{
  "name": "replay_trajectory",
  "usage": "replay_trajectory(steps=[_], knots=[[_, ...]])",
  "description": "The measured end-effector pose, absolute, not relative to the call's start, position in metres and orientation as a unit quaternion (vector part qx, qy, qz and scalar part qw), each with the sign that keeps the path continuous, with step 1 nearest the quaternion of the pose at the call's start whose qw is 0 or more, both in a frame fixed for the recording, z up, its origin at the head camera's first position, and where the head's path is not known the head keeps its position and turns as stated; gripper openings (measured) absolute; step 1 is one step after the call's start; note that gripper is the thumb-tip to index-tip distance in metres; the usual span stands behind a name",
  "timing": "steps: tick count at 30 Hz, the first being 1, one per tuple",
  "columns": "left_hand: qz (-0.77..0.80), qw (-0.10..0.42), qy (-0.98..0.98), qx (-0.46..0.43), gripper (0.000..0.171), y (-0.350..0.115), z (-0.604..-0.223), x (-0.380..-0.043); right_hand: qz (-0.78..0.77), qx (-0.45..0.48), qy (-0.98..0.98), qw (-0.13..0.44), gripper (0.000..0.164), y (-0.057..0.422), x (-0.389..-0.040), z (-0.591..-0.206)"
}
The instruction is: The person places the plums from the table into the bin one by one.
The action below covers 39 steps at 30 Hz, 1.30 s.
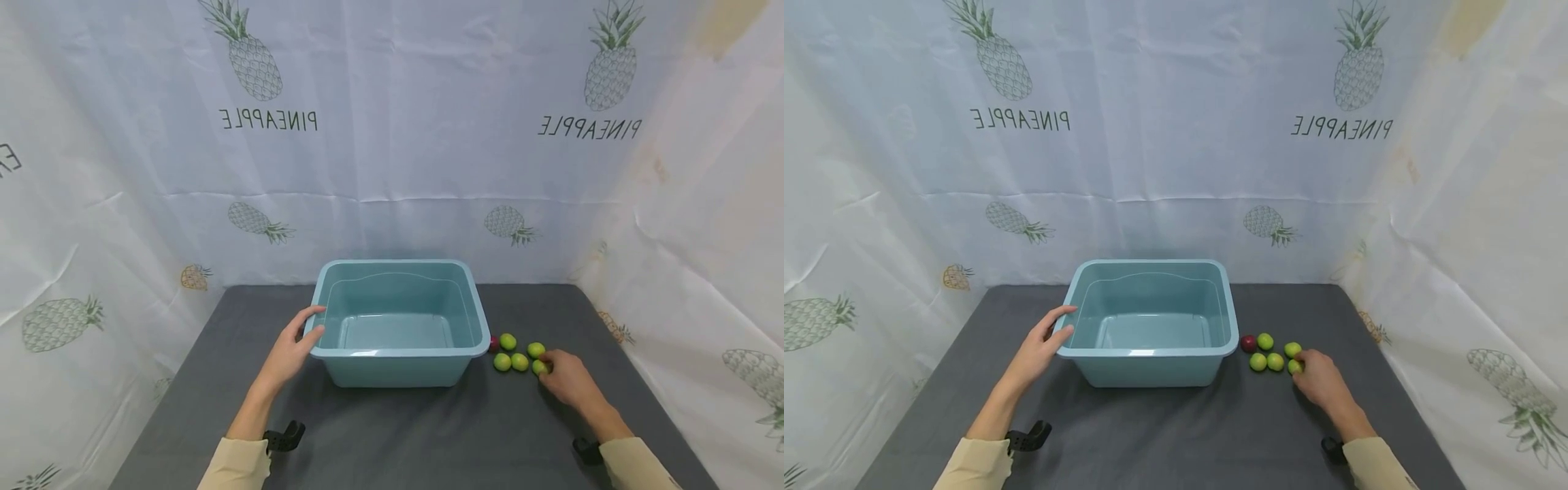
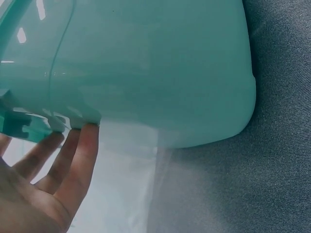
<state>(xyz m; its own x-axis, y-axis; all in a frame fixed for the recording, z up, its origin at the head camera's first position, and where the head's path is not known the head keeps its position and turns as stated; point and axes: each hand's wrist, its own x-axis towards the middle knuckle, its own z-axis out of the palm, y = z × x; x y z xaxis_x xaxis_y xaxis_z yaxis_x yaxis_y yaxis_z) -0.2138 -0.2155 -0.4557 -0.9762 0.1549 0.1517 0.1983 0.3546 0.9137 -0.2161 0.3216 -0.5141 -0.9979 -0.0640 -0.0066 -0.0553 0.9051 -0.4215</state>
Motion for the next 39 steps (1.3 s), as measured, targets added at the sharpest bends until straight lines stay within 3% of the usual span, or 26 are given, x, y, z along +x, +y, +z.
replay_trajectory(steps=[25, 39], knots=[[-0.553, 0.039, -0.827, -0.095, 0.046, -0.212, -0.461, -0.217, -0.254, -0.027, 0.967, 0.002, 0.028, 0.309, -0.203, -0.513], [-0.543, 0.044, -0.834, -0.091, 0.045, -0.212, -0.459, -0.217, -0.338, -0.03, 0.939, -0.062, 0.037, 0.274, -0.183, -0.492]])
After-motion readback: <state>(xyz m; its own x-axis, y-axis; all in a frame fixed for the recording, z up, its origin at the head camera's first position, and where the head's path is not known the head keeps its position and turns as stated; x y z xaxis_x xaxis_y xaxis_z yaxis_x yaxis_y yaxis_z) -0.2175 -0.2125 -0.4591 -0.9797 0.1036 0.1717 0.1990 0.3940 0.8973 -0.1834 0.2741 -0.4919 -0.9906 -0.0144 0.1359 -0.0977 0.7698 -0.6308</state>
